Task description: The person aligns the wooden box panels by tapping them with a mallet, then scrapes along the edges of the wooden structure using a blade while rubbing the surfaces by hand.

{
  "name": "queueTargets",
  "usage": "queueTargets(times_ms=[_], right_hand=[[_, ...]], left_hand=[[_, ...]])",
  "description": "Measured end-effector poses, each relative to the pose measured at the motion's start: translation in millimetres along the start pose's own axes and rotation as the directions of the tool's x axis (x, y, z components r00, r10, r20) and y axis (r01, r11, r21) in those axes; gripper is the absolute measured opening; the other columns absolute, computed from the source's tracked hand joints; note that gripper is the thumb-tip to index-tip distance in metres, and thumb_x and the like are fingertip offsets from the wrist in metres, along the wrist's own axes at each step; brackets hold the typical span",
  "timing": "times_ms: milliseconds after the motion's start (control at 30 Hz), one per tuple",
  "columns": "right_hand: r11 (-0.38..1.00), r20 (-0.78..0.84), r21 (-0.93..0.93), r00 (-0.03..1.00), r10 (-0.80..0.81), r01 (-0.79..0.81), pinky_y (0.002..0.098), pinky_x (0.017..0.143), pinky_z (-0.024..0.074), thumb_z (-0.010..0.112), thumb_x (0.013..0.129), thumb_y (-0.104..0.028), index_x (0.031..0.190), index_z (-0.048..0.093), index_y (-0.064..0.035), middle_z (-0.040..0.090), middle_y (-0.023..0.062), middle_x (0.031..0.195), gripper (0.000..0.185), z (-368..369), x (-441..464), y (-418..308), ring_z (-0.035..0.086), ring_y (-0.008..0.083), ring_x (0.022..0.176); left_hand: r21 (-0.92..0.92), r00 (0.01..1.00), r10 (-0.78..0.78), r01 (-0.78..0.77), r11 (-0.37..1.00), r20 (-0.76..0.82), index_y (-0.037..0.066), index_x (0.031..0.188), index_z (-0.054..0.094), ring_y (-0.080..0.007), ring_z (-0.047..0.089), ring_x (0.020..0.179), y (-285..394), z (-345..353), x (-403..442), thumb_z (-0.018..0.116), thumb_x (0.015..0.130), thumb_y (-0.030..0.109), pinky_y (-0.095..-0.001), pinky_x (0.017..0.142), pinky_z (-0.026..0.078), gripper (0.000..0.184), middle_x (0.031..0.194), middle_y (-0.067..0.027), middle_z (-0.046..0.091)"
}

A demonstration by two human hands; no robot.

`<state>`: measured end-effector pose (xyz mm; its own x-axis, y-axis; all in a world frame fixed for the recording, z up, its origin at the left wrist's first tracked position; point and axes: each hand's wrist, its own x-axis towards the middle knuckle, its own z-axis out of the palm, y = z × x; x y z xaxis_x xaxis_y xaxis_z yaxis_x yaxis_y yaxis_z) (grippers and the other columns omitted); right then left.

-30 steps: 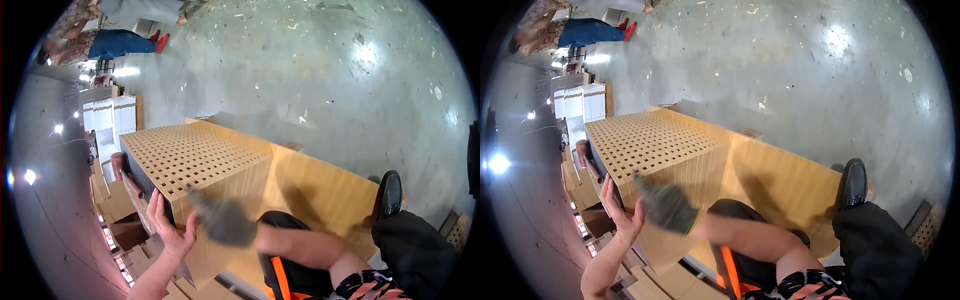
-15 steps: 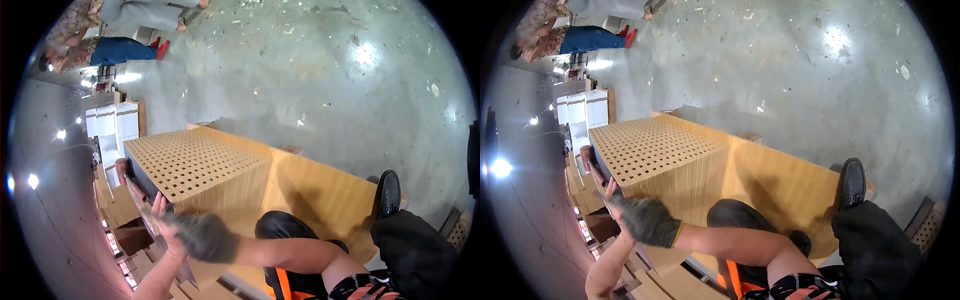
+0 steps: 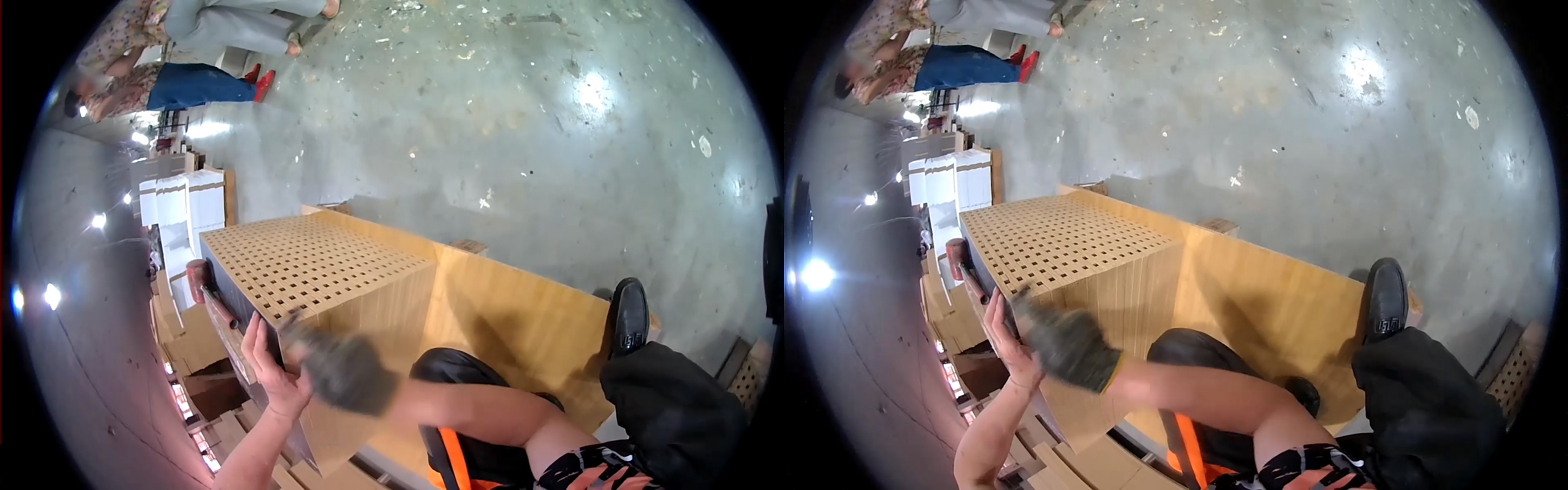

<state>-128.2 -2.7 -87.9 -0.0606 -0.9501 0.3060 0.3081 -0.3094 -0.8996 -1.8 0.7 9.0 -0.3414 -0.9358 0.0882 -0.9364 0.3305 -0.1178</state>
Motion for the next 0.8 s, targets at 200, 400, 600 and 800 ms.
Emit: queueTargets(times_ms=[200, 400, 600, 800], right_hand=[[0.947, 0.023, -0.193, 0.964, 0.265, -0.255, 0.0476, 0.053, 0.0502, 0.050, 0.098, -0.021, 0.128, 0.054, -0.0018, 0.068, 0.0183, 0.086, 0.036, -10, -28, 35, 0.066, 0.0348, 0.064], [0.932, -0.055, -0.305, 0.981, 0.187, -0.194, 0.0492, 0.069, 0.0516, 0.049, 0.096, -0.021, 0.110, 0.062, -0.0046, 0.069, 0.0183, 0.096, 0.025, -70, -30, 99, 0.067, 0.0360, 0.085], [0.376, 0.077, -0.897, 0.755, 0.652, -0.232, 0.0562, 0.103, 0.0329, 0.060, 0.081, -0.026, 0.095, 0.073, -0.0087, 0.062, 0.0156, 0.118, 0.025, -141, -67, 172, 0.050, 0.0377, 0.117], [0.352, 0.421, -0.906, 0.608, 0.674, 0.237, 0.0591, 0.117, 0.0124, 0.055, 0.090, -0.026, 0.119, 0.071, -0.0069, 0.046, 0.0174, 0.147, 0.038, -153, -125, 181, 0.039, 0.0404, 0.133]], left_hand=[[-0.026, 1.000, -0.026, 0.026, 0.999, -0.003, -0.006, 0.143, 0.037, -0.0415, 0.043, 0.131, 2, -1, -1, 0.075, 0.080, 0.012, -0.0463, 0.110, 0.034, 0.076, 0.143, -0.0276, 0.041], [-0.013, 0.999, -0.031, 0.030, 0.999, -0.038, -0.008, 0.139, 0.040, -0.0416, 0.047, 0.128, -1, 3, -3, 0.077, 0.079, 0.013, -0.0452, 0.107, 0.039, 0.073, 0.141, -0.0275, 0.043], [-0.042, 0.998, -0.021, 0.018, 0.999, -0.059, -0.006, 0.139, 0.041, -0.0398, 0.046, 0.128, 2, 3, -1, 0.080, 0.078, 0.013, -0.0444, 0.108, 0.038, 0.075, 0.142, -0.0263, 0.044], [-0.013, 0.997, -0.012, 0.011, 1.000, -0.080, -0.007, 0.137, 0.041, -0.0409, 0.048, 0.126, 0, 3, -1, 0.082, 0.073, 0.013, -0.0440, 0.106, 0.041, 0.079, 0.140, -0.0270, 0.045]])
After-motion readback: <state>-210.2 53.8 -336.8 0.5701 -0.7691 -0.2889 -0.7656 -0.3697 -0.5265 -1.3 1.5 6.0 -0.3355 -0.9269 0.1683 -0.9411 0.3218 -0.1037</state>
